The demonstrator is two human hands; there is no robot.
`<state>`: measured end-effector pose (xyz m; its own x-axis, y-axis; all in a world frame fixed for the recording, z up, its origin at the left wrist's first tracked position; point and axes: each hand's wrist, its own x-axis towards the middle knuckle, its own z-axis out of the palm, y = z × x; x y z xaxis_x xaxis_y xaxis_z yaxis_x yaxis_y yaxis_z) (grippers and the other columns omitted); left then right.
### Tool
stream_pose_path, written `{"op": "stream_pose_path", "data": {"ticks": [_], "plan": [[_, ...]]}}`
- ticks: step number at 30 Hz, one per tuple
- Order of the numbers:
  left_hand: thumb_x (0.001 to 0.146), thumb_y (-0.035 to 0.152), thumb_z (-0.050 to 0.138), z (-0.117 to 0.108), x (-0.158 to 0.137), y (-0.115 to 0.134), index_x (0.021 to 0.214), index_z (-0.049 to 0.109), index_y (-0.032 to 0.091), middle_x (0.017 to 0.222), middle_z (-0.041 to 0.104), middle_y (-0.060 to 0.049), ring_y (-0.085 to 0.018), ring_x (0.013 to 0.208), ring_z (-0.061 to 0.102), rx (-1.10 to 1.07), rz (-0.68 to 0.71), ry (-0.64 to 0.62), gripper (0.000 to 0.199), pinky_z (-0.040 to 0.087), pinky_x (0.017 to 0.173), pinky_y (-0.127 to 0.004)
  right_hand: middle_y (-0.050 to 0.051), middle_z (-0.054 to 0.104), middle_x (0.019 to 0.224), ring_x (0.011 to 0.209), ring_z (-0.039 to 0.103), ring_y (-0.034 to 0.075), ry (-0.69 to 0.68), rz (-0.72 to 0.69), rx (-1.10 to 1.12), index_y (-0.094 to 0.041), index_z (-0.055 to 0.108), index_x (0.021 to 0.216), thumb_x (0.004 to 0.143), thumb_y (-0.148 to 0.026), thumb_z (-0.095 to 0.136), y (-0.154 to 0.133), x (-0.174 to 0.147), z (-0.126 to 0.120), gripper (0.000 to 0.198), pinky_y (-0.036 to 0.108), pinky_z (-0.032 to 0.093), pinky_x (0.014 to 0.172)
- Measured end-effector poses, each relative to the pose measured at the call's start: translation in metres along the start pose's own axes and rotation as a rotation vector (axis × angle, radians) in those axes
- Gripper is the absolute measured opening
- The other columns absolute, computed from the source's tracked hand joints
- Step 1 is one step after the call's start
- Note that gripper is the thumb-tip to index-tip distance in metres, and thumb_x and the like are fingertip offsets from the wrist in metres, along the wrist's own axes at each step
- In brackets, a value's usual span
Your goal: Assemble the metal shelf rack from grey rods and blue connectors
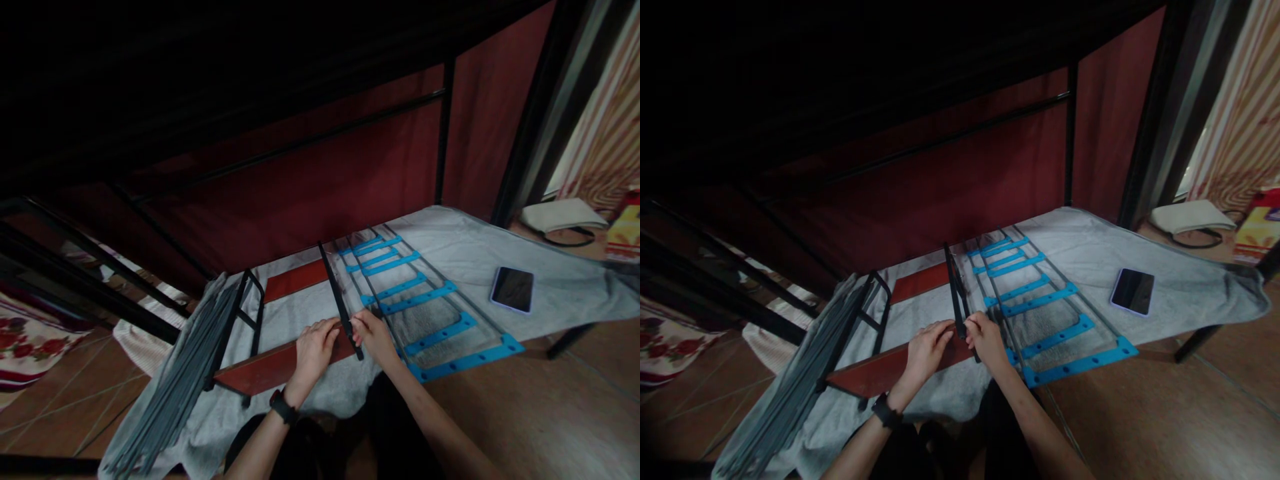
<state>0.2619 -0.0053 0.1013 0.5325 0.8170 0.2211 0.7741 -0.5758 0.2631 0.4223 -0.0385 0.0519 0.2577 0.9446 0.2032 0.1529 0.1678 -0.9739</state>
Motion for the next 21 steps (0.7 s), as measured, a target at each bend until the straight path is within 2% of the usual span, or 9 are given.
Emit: {"op": "stream_pose_path", "data": {"ticks": [4, 6, 8, 10, 13, 17, 19, 21], "plan": [[0.097, 0.033, 0.039, 0.0, -0.001, 0.0, 0.119, 0.061, 0.026, 0.116, 0.069, -0.002, -0.019, 0.105, 0.062, 0.013, 0.011, 0.001, 0.032, 0.043, 0.089, -0.035, -0.001, 0.057, 0.057, 0.055, 0.057, 0.014, -0.02, -0.043, -0.308, -0.022, 0.052, 0.064, 0.093, -0.046, 0.038, -0.002, 0.006, -0.006, 0.04, 0.024, 0.04, 0.058], [0.097, 0.034, 0.039, -0.001, -0.001, 0.001, 0.119, 0.061, 0.026, 0.116, 0.069, -0.002, -0.019, 0.105, 0.061, 0.015, 0.004, -0.004, 0.032, 0.043, 0.09, -0.035, 0.0, 0.057, 0.056, 0.058, 0.058, 0.014, -0.024, -0.013, -0.359, -0.022, 0.051, 0.061, 0.094, -0.048, 0.035, -0.003, 0.007, -0.009, 0.045, 0.025, 0.04, 0.061], [0.097, 0.033, 0.039, -0.001, -0.002, 0.002, 0.119, 0.061, 0.027, 0.117, 0.069, -0.002, -0.019, 0.105, 0.061, 0.012, -0.002, -0.012, 0.032, 0.043, 0.09, -0.035, 0.0, 0.059, 0.058, 0.06, 0.058, 0.015, -0.033, 0.038, -0.268, -0.022, 0.054, 0.067, 0.094, -0.051, 0.034, -0.001, 0.006, -0.01, 0.044, 0.025, 0.041, 0.061], [0.097, 0.032, 0.039, -0.002, -0.002, 0.002, 0.119, 0.061, 0.028, 0.117, 0.069, -0.001, -0.019, 0.105, 0.061, 0.009, -0.005, -0.016, 0.032, 0.043, 0.09, -0.035, -0.001, 0.061, 0.066, 0.061, 0.059, 0.015, -0.022, 0.06, -0.097, -0.023, 0.056, 0.083, 0.093, -0.052, 0.036, 0.002, 0.004, -0.009, 0.036, 0.025, 0.043, 0.059], [0.096, 0.031, 0.041, -0.003, -0.002, 0.003, 0.119, 0.061, 0.028, 0.116, 0.069, -0.001, -0.019, 0.105, 0.061, 0.013, -0.01, -0.016, 0.031, 0.043, 0.09, -0.035, -0.001, 0.061, 0.072, 0.06, 0.058, 0.015, -0.025, 0.001, 0.034, -0.023, 0.053, 0.094, 0.092, -0.048, 0.039, 0.005, 0.004, -0.007, 0.028, 0.025, 0.045, 0.057], [0.095, 0.03, 0.042, -0.002, -0.002, 0.004, 0.118, 0.062, 0.027, 0.114, 0.07, -0.001, -0.019, 0.104, 0.061, 0.013, -0.016, -0.004, 0.03, 0.042, 0.09, -0.035, 0.001, 0.06, 0.07, 0.066, 0.058, 0.015, -0.025, -0.125, -0.335, -0.023, 0.053, 0.079, 0.094, -0.04, 0.037, -0.001, 0.01, -0.008, 0.028, 0.025, 0.042, 0.062], [0.095, 0.029, 0.043, -0.002, -0.002, 0.004, 0.117, 0.062, 0.028, 0.114, 0.07, -0.001, -0.019, 0.103, 0.062, 0.011, -0.017, 0.002, 0.029, 0.042, 0.09, -0.035, 0.002, 0.061, 0.07, 0.067, 0.059, 0.016, -0.021, -0.128, -0.496, -0.022, 0.054, 0.076, 0.096, -0.039, 0.034, -0.005, 0.014, -0.009, 0.032, 0.025, 0.039, 0.063], [0.095, 0.029, 0.044, -0.003, -0.003, 0.005, 0.117, 0.061, 0.028, 0.114, 0.07, -0.001, -0.019, 0.103, 0.062, 0.009, -0.018, 0.007, 0.028, 0.042, 0.09, -0.035, 0.002, 0.06, 0.066, 0.064, 0.058, 0.016, -0.023, -0.102, -0.535, -0.022, 0.054, 0.076, 0.097, -0.038, 0.032, -0.008, 0.016, -0.009, 0.034, 0.026, 0.039, 0.062]]}}
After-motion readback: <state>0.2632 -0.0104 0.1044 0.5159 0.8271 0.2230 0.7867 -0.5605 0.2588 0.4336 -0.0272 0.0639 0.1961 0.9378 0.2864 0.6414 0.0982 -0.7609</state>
